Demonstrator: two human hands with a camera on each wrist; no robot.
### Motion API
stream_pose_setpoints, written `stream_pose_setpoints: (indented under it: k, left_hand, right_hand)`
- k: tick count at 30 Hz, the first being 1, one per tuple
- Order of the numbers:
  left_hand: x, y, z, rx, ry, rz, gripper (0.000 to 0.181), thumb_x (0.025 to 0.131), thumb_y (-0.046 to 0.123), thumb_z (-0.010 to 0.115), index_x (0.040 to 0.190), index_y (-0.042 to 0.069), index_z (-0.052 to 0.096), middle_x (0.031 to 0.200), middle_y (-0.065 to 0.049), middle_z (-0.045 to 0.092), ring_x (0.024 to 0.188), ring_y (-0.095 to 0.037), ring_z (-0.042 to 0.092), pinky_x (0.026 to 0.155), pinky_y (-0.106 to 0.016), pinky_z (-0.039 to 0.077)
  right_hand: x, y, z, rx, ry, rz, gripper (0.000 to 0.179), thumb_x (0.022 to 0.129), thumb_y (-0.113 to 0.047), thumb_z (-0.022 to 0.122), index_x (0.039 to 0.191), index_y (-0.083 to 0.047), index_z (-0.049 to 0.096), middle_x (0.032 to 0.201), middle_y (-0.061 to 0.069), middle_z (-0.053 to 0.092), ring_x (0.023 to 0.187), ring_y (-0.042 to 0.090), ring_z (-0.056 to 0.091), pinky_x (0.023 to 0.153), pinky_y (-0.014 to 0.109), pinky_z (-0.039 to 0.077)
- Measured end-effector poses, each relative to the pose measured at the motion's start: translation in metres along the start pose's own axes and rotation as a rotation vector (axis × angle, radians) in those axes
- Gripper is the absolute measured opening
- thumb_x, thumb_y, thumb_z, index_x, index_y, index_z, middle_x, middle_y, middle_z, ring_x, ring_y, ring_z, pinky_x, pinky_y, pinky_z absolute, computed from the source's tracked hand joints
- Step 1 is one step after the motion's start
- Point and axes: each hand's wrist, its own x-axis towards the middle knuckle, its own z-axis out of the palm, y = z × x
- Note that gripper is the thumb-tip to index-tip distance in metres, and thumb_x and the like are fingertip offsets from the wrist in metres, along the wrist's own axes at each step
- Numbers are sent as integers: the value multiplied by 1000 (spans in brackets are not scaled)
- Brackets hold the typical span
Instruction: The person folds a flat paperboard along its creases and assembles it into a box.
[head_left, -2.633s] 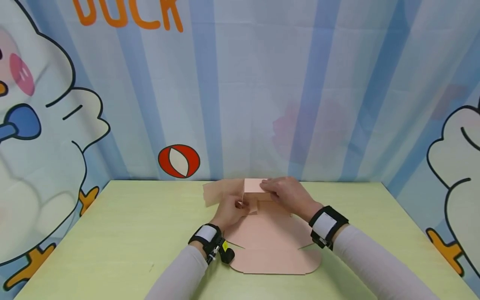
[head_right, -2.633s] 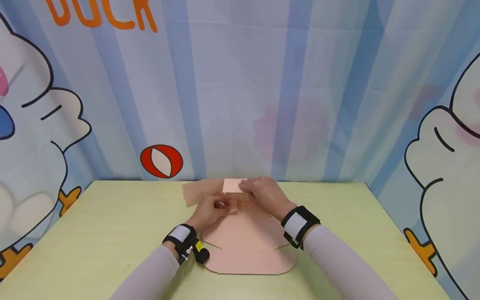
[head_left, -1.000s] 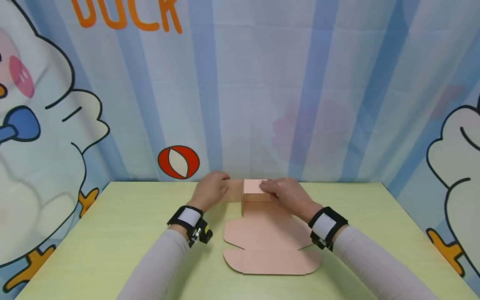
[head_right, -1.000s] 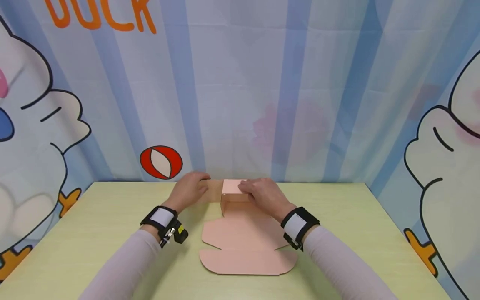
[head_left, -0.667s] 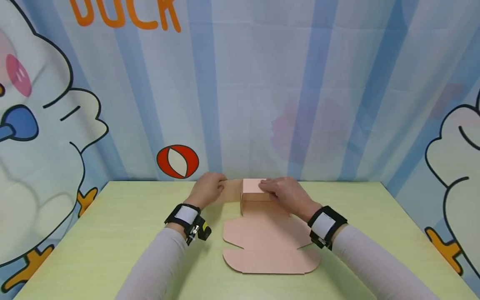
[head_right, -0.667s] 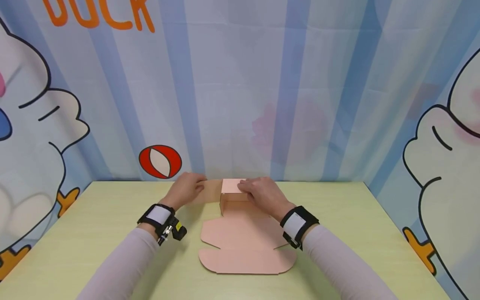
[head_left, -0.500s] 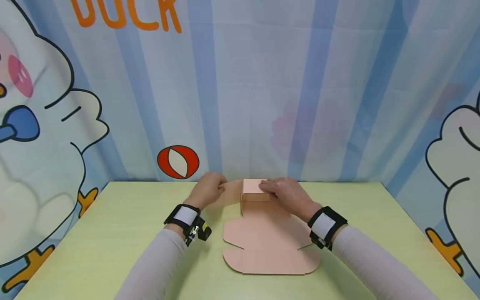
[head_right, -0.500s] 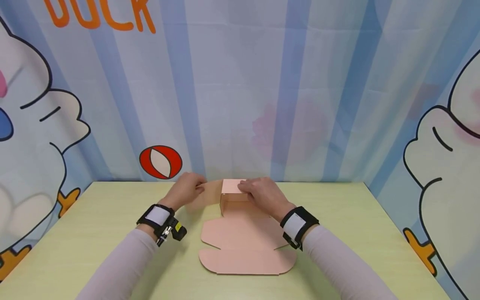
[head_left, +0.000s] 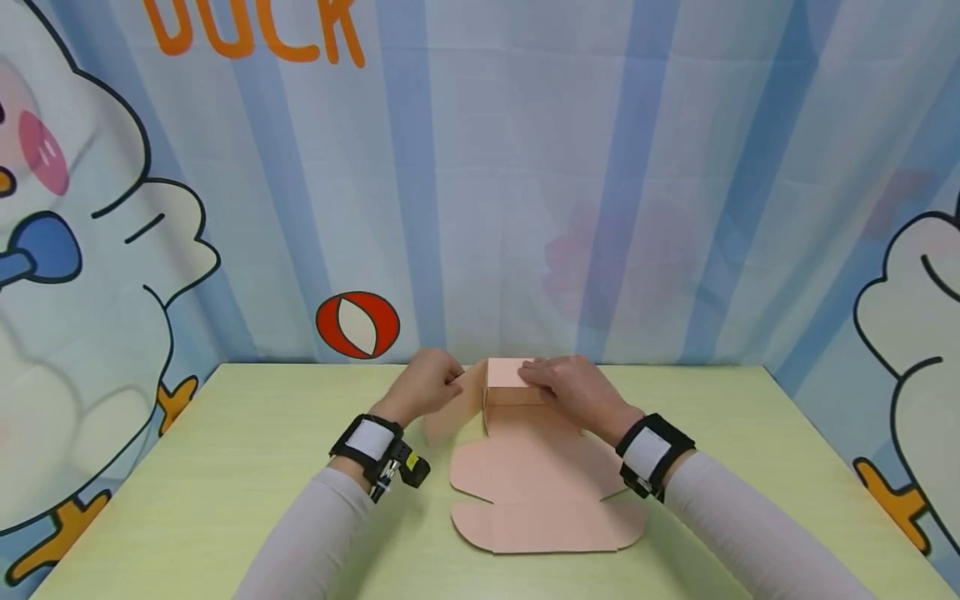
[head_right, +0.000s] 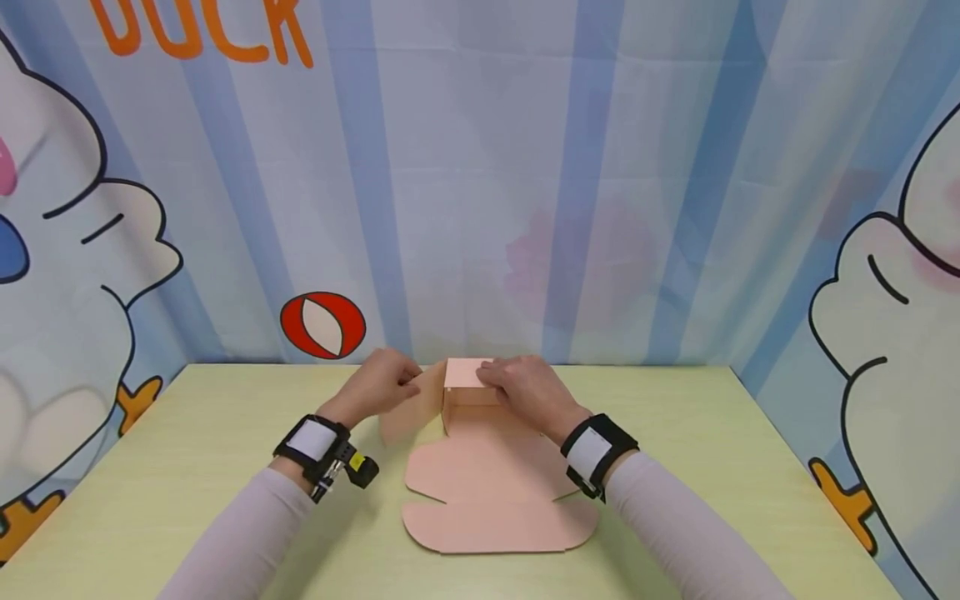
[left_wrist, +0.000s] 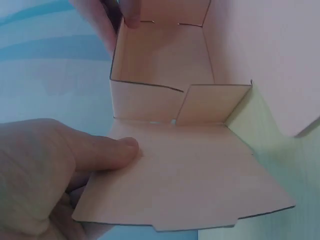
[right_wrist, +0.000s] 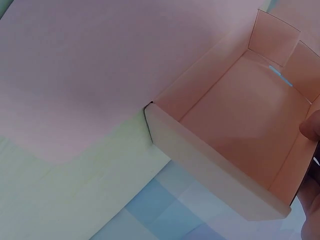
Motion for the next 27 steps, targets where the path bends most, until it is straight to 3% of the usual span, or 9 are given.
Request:
stream_pose_setpoints:
  k: [7, 16, 22, 27]
  left_hand:
    - [-1, 9, 1, -68, -19, -22, 50, 86, -3, 62, 54, 16, 28, 56, 4, 16, 50, -10, 16, 49, -23, 15]
    - [-1, 24, 10, -75, 3, -99, 49, 86, 1, 63, 50, 16, 34, 50, 6, 22, 44, -9, 22, 45, -21, 17]
    - [-3, 32, 15, -122, 36, -131, 43, 85, 3, 69, 52, 14, 44, 49, 6, 27, 44, -8, 29, 45, -21, 21]
    - [-5, 35, 21, -178, 70, -162, 39, 85, 4, 71, 54, 12, 48, 49, 6, 29, 44, -9, 30, 45, -21, 21]
  right_hand:
    - [0, 0, 0, -9, -13, 4, 29, 87, 8, 62, 75, -17, 51, 66, 0, 65, 105, 19, 72, 82, 34, 60]
    - [0, 0, -1, -8, -21, 10, 28, 89, 6, 61, 74, -16, 52, 63, -1, 62, 103, 20, 72, 77, 29, 58]
    - [0, 0, 0, -19, -20, 2, 33, 90, 5, 61, 72, -18, 46, 58, -2, 55, 96, 19, 73, 67, 24, 47]
    - [-1, 0, 0, -20, -17, -2, 32, 89, 5, 62, 72, -18, 47, 58, -2, 55, 96, 20, 73, 67, 24, 49]
